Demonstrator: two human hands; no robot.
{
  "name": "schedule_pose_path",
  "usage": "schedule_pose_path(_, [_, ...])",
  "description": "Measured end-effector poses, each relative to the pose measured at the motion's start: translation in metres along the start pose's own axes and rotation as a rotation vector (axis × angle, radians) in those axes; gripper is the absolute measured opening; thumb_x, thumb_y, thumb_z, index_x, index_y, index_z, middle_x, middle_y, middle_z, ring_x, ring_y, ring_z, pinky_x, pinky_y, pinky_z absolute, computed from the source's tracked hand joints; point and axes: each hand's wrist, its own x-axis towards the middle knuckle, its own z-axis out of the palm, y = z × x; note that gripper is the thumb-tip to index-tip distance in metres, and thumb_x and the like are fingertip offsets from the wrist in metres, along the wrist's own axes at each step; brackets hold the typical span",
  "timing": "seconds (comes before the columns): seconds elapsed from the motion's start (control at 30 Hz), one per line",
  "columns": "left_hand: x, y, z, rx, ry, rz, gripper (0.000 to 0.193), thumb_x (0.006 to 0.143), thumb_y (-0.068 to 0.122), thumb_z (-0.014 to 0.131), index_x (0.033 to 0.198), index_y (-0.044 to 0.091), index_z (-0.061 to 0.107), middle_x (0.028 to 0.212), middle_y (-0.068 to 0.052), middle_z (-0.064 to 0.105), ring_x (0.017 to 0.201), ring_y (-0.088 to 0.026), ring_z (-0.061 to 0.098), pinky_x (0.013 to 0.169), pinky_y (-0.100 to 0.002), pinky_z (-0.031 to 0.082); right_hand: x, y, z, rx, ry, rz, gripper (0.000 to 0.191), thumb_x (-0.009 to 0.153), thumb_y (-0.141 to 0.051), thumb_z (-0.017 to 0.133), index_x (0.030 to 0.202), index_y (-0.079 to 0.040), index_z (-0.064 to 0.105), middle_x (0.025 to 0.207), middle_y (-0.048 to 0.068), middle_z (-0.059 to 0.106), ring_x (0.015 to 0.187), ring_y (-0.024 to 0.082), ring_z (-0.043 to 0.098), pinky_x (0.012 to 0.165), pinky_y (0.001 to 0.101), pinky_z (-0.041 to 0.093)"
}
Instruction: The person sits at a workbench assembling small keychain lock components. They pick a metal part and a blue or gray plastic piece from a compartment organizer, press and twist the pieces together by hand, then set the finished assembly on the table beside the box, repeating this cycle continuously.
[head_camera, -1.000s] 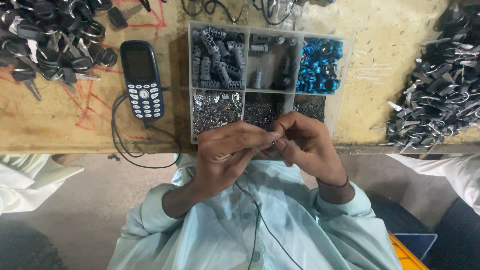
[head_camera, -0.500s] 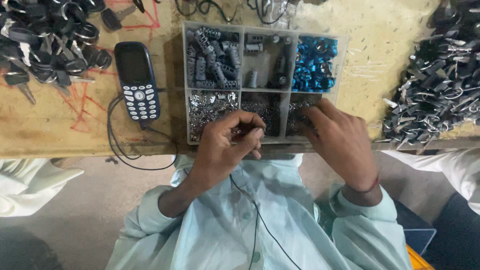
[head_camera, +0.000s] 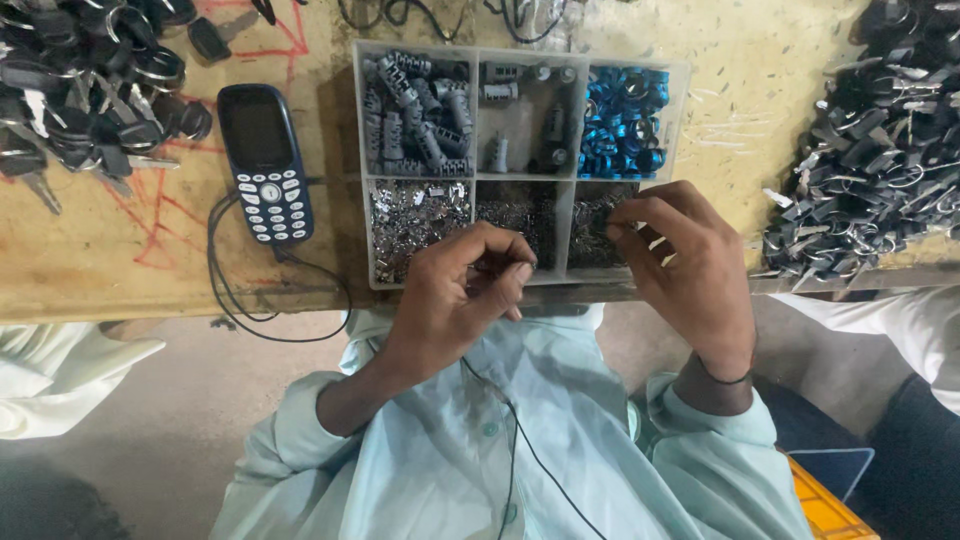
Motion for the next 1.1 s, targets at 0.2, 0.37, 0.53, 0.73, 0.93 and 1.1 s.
schedule_pose_path(0.2, [-0.002, 0.003, 0.006, 0.133, -0.001, 0.105, 0.012, 0.101, 0.009, 0.068, 0.108, -0.001, 0.068, 0.098, -0.004, 0.066, 0.075, -0.007, 0.069, 0.065, -0.023, 0.06, -0.008, -0.01, -0.003, 0.843, -0.166, 0.089, 0.011, 0.091, 0.0, 0.072, 0.101, -0.002, 0.069, 0.103, 0.007, 0.068, 0.08, 0.011, 0.067, 0.069, 0.0235, 0.057])
schedule_pose_path(0.37, [-0.003, 0.007, 0.009, 0.01, -0.07, 0.032, 0.014, 0.102, 0.01, 0.066, 0.111, -0.002, 0.065, 0.102, -0.005, 0.065, 0.085, -0.008, 0.067, 0.07, -0.024, 0.06, -0.022, -0.023, 0.023, 0.477, -0.124, -0.153, 0.013, 0.085, 0.003, 0.076, 0.095, 0.001, 0.068, 0.096, 0.008, 0.069, 0.08, 0.012, 0.068, 0.068, 0.0239, 0.056])
schedule_pose_path(0.53, [-0.007, 0.011, 0.005, 0.028, -0.128, 0.018, 0.015, 0.103, 0.01, 0.064, 0.11, -0.002, 0.065, 0.103, -0.004, 0.065, 0.086, -0.01, 0.07, 0.073, -0.025, 0.06, -0.03, -0.022, 0.027, 0.509, -0.088, -0.121, 0.011, 0.086, 0.004, 0.076, 0.093, 0.001, 0.068, 0.092, 0.007, 0.069, 0.079, 0.011, 0.065, 0.067, 0.0254, 0.053])
schedule_pose_path(0.73, [-0.008, 0.005, 0.008, -0.142, -0.161, -0.036, 0.017, 0.103, 0.012, 0.064, 0.111, -0.003, 0.064, 0.104, -0.005, 0.065, 0.088, -0.012, 0.07, 0.075, -0.028, 0.064, -0.032, -0.027, 0.023, 0.5, -0.09, -0.112, 0.011, 0.086, 0.004, 0.075, 0.093, 0.002, 0.067, 0.091, 0.007, 0.069, 0.08, 0.012, 0.065, 0.07, 0.0259, 0.052])
schedule_pose_path(0.93, [-0.01, 0.0, 0.007, -0.174, -0.169, -0.055, 0.019, 0.104, 0.013, 0.064, 0.112, -0.003, 0.064, 0.103, -0.006, 0.066, 0.087, -0.012, 0.07, 0.076, -0.028, 0.064, -0.032, -0.029, 0.021, 0.492, -0.106, -0.113, 0.011, 0.087, 0.003, 0.076, 0.093, 0.001, 0.067, 0.091, 0.007, 0.069, 0.081, 0.013, 0.067, 0.072, 0.0272, 0.053])
schedule_pose_path(1.1, [-0.008, -0.002, 0.008, -0.175, -0.151, -0.06, 0.018, 0.104, 0.013, 0.065, 0.111, -0.004, 0.064, 0.099, -0.006, 0.067, 0.084, -0.013, 0.07, 0.074, -0.028, 0.063, -0.032, -0.026, 0.024, 0.464, -0.104, -0.11, 0.011, 0.086, 0.002, 0.076, 0.093, 0.002, 0.067, 0.09, 0.007, 0.069, 0.08, 0.014, 0.067, 0.071, 0.0276, 0.053])
